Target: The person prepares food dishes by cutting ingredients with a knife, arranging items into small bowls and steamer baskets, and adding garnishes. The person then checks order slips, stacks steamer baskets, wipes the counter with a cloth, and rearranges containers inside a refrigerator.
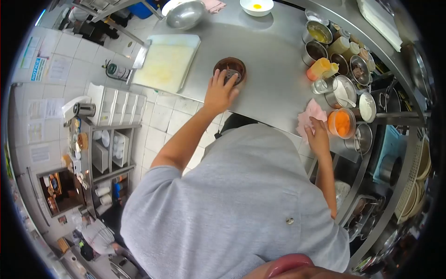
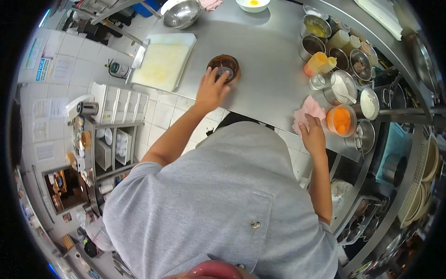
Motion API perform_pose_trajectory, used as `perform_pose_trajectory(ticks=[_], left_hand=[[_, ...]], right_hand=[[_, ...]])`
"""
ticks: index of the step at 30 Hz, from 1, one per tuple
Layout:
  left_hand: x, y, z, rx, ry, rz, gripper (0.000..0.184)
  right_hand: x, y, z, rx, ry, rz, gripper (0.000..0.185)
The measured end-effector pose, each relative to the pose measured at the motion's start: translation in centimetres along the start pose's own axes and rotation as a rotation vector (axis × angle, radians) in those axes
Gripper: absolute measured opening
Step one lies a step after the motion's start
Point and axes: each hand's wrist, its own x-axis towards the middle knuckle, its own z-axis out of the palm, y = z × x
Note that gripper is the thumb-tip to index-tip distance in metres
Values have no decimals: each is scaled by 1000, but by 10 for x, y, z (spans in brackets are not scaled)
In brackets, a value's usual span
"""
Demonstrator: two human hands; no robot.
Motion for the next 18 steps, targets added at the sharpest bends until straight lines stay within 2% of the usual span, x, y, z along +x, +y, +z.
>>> perform_pose_trajectory(ticks=[1, 2, 4, 5, 6, 8, 9, 11, 12, 14, 16, 17, 18], left_hand=[[-2, -14, 16, 165, 98, 71, 51], [-2, -25, 25, 153, 99, 103, 51], [-2, -40, 38, -113, -61, 21, 57], [-2, -46, 39, -94, -10, 41, 52], [-3, -52, 41, -108, -20, 55, 52], [4, -68, 48, -140, -17, 99, 48], [8, -75, 50, -150, -23, 112, 48], [12, -83, 54, -137, -20, 83, 43], [12, -88, 57, -154, -43, 104, 43], [16, -108, 50, 26, 4, 2, 43], [15, -125, 41, 51, -26, 30, 43], [20, -131, 39, 82, -51, 28, 43], [30, -135, 42, 75, -25, 57, 43]], right_hand=[[-2, 11, 16, -50, 33, 3, 57], [-9, 12, 38, -53, 57, 27, 57], [-20, 10, 68, -384, 42, 113, 72], [-23, -1, 81, -382, 43, 203, 82], [-29, -8, 91, -388, 45, 224, 82], [-32, -20, 110, -362, 282, 289, 74], [-37, -38, 111, -367, 287, 305, 74], [-75, -75, 119, -78, 395, 292, 66], [-102, -88, 129, -85, 398, 327, 66], [-163, -114, 143, 247, 178, 493, 58], [-253, -86, 208, 149, 196, 508, 53], [-302, -77, 239, 85, 184, 597, 55], [-348, -82, 261, 173, 123, 780, 62]])
